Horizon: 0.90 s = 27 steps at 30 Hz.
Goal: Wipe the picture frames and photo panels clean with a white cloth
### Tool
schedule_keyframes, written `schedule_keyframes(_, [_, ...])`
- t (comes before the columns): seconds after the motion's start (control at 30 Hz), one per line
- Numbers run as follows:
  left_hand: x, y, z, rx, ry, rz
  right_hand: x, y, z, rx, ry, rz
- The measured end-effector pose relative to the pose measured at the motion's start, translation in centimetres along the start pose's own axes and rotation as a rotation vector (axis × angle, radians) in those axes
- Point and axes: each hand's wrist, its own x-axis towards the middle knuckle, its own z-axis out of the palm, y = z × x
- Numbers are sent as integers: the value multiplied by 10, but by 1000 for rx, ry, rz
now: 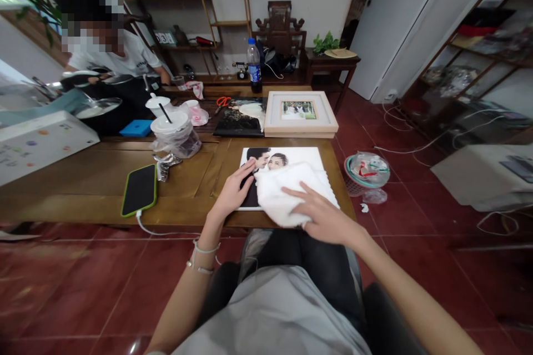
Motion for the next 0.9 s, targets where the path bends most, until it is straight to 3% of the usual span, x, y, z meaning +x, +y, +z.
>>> schedule_keyframes(0.23, [0, 3, -2, 0, 5, 11, 78, 64, -15, -5, 80, 129])
schedule_keyframes(0.37, [0, 4, -2, -7, 8, 3, 97, 72, -12, -99, 173, 118])
schedule_keyframes(0.57, [1, 2, -1, -32, 11, 5, 69, 32, 5, -213, 152, 87])
schedule_keyframes(0.77, [0, 2, -1, -23, -5, -8, 11, -27, 11, -154, -35, 2])
schedule_keyframes(0.9, [0, 0, 0, -20, -9, -16, -14, -41, 0, -51, -136, 5])
